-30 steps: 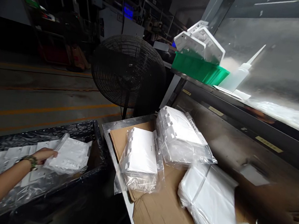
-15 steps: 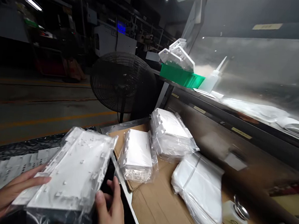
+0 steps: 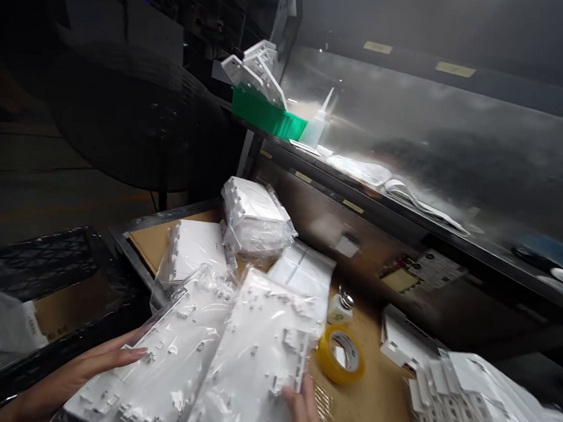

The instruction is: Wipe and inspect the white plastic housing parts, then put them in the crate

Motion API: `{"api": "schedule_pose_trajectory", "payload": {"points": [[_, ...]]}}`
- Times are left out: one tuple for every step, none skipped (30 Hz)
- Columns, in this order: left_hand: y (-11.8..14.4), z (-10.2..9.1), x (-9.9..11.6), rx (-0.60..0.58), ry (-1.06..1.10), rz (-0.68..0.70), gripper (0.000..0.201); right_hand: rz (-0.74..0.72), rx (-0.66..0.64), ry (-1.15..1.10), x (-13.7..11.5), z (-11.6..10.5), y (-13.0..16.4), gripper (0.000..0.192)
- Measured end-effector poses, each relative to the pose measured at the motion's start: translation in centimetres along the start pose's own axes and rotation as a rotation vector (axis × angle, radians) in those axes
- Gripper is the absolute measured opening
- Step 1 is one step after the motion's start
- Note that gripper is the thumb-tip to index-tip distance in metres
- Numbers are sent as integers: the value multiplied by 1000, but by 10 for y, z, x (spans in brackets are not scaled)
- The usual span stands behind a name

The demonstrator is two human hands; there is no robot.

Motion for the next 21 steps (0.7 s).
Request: {"api": "schedule_pose_trajectory", "payload": {"points": [[-2,9,-3,-38,11,-43,68,97,66,-42,1,-17,-6,48],[-6,17,-6,-89,11,-81,70,185,130,-101,1,-33,-12,53],[-9,26,-8,-154,6,-111,70,216,181,-140,-2,-46,-19,55],[-14,36,-11,-229,1,-140,68,137,207,-129,-11,-59,-29,51],[-18,45,-13,-296,-5,-168,65,-4,214,-87,-23,-69,-39,44],[-23,53,-15,-346,-12,-204,59,-167,211,-39,-36,-77,-48,34],[-28,60,-19,-379,-16,-248,52,-349,190,0,-50,-80,-54,24],[-32,66,-23,-399,-18,-288,45,-543,149,32,-65,-80,-56,16],[-36,71,-27,-409,-16,-322,37,-732,92,67,-78,-76,-55,12],[-39,75,-30,-418,-12,-353,32,-903,21,106,-91,-69,-50,11],[-40,79,-34,-436,-6,-384,30,-1050,-56,162,-101,-59,-44,13],[-41,83,-38,-464,2,-411,32,-1180,-130,235,-109,-49,-37,16],[-40,87,-41,-497,7,-441,35,-1261,-187,305,-115,-39,-30,18],[-38,90,-44,-534,11,-467,40,-1290,-217,351,-119,-31,-26,18],[-37,92,-46,-571,16,-475,44,-1298,-233,374,-122,-25,-23,18],[-36,94,-46,-604,16,-454,45,-1292,-239,381,-124,-21,-22,18],[-35,95,-46,-633,10,-411,45,-1279,-249,380,-124,-18,-21,18],[-34,96,-44,-665,-6,-357,44,-1265,-264,374,-124,-16,-20,19],[-33,97,-44,-703,-27,-306,44,-1254,-285,371,-123,-14,-20,20],[-33,98,-43,-745,-49,-264,47,-1242,-313,378,-121,-12,-20,21],[-32,98,-44,-788,-67,-240,51,-1221,-351,393,-119,-10,-21,23]]}}
Point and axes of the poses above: each hand's wrist, its own y-axis away from the middle knuckle, its own z-axis out of the palm, x = y × z, the point moved 6 cm from there along -y, towards the middle knuckle, and after that the axes turned 11 degrees about -z, right-handed, at the moved point
